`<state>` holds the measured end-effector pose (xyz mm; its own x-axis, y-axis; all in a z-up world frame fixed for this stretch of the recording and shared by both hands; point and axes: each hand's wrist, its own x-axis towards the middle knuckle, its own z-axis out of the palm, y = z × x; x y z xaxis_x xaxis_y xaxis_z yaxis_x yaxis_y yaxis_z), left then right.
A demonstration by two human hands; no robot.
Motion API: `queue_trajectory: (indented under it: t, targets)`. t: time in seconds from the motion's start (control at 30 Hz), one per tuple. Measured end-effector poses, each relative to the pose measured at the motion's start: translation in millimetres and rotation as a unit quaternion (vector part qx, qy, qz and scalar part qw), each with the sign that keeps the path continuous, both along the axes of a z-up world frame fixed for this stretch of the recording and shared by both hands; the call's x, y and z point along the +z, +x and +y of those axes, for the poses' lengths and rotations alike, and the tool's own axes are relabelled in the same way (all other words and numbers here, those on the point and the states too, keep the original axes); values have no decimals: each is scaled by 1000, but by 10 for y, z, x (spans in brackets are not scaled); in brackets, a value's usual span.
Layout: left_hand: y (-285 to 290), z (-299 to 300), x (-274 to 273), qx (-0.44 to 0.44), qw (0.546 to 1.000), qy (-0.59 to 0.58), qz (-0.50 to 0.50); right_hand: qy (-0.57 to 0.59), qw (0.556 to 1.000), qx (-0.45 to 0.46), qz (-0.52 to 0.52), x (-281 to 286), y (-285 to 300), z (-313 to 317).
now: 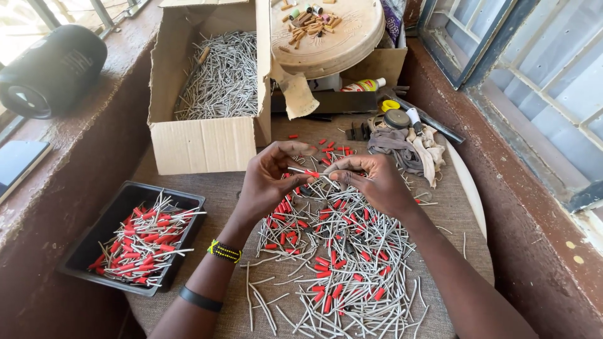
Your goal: Manually assembling rivets by sliding red plastic sleeves onto metal nails.
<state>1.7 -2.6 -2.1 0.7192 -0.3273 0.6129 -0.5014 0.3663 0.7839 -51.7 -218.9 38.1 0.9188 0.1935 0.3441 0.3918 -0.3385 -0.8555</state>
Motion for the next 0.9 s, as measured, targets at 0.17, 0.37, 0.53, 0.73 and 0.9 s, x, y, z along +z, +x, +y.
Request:
queue_trajectory:
  t: [0.17, 0.37, 0.53, 0.73, 0.9]
  targets:
    - [-2, -28, -11, 5, 1000, -10, -4, -20, 1000, -17, -5, 76, -109, -11]
    - [-44, -49, 12, 19, 999, 9, -42, -87, 995, -15, -50, 170, -182, -55]
    - [-77, -60, 30, 29, 998, 15, -56, -114, 991, -7, -71, 102, -101, -103]
    - [-57, -27, 66, 10, 999, 10, -36, -107, 990, -26, -89, 92, -161, 8]
    - [-42, -16, 20, -5, 999, 28, -18, -144, 983, -18, -112, -1, -118, 33]
